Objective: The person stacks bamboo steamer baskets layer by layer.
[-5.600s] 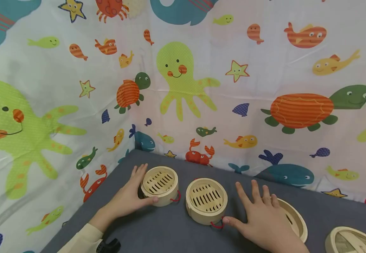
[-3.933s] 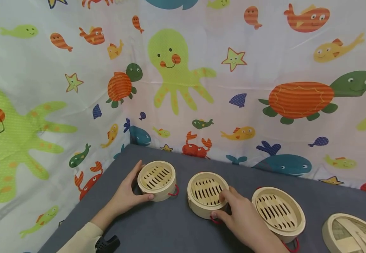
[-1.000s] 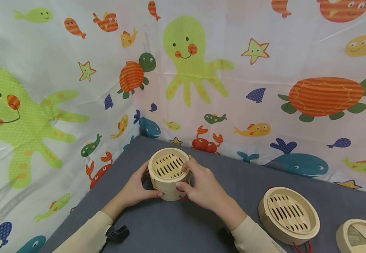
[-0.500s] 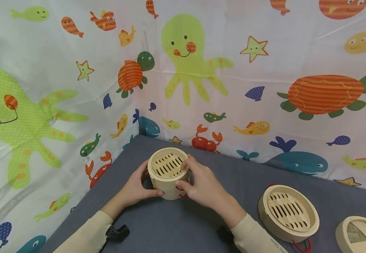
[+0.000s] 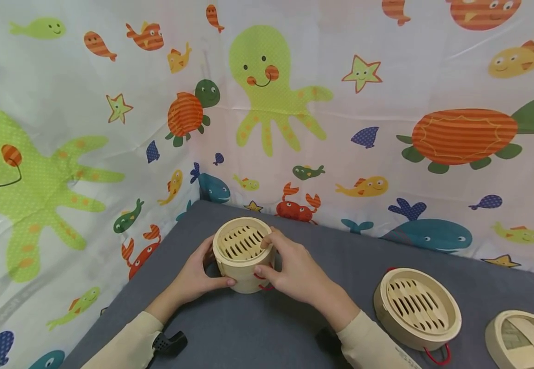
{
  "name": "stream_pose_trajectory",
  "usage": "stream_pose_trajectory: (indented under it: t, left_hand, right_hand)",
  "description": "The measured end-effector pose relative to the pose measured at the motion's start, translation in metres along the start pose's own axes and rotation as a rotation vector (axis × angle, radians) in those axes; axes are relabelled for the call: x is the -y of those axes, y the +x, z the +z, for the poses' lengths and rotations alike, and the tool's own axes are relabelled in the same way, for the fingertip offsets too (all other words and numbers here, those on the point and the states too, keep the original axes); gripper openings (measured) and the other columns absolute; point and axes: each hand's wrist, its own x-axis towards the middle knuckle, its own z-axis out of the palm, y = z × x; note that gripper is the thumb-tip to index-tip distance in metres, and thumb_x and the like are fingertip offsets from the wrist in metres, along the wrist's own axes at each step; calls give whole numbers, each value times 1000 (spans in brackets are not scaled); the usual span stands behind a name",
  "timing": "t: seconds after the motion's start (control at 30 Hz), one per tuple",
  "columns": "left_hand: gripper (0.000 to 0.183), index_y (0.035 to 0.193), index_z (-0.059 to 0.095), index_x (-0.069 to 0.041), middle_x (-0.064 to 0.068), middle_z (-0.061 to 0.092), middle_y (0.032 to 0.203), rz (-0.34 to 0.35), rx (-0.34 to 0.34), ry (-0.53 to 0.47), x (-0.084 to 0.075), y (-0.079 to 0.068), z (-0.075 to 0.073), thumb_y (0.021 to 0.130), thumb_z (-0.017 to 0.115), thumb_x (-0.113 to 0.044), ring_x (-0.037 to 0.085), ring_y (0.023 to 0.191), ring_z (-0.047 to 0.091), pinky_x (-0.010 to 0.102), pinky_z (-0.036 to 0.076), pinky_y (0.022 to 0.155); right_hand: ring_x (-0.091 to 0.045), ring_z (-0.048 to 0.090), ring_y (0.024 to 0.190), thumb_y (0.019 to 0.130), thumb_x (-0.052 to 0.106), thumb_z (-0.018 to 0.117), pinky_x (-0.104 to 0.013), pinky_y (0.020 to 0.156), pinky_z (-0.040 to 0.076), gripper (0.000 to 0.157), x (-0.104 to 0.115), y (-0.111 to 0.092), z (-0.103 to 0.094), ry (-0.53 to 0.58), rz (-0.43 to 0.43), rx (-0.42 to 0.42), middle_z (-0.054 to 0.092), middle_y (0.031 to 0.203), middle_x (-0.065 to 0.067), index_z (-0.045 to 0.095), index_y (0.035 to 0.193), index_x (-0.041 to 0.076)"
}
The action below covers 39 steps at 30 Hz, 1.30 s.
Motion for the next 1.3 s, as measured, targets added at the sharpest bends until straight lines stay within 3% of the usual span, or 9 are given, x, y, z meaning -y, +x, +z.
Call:
stream_pose_trajectory:
  t: [0.27, 0.5, 0.8, 1.1, 1.3]
  left_hand:
    - [110, 168, 39, -22, -3, 56, 160, -24, 0, 6, 0, -1, 1, 78, 103, -30, 22, 147, 53, 58, 44, 119]
    - [108, 167, 40, -23, -2, 58, 159, -9, 2, 5, 1, -2, 1, 79, 102, -29, 24, 146, 55, 58, 45, 118]
    - [108, 167, 40, -28, -6, 56, 160, -15, 9, 6, 2, -3, 1, 79, 103, -30, 22, 147, 54, 57, 44, 119]
    - [107, 167, 40, -30, -6, 55, 160, -24, 1, 6, 2, -3, 2, 79, 102, -31, 23, 147, 53, 59, 44, 119]
    - [108, 167, 40, -29, -6, 57, 159, -18, -4, -13, 1, -2, 3, 79, 103, -30, 24, 146, 54, 62, 44, 118]
  right_hand:
    - [-39, 45, 154, 99, 28, 85, -69, 114, 44, 53, 10, -11, -7, -83, 20, -63, 45, 168, -19, 66, 145, 10]
    - [-39, 58, 144, 100, 29, 84, -62, 107, 53, 45, 15, -22, -10, -161, 18, -136, 54, 162, -18, 69, 138, 9]
    - [-31, 74, 122, 100, 33, 83, -55, 93, 62, 31, 12, -39, -14, -361, 7, -218, 72, 141, -10, 77, 123, 12]
    - [-37, 73, 122, 97, 35, 85, -60, 103, 57, 30, 6, -59, -23, -444, -36, -272, 76, 134, -11, 80, 119, 14]
    - [-40, 67, 132, 97, 40, 84, -62, 112, 50, 41, 2, -78, -37, -486, 32, -276, 70, 142, -17, 77, 126, 12]
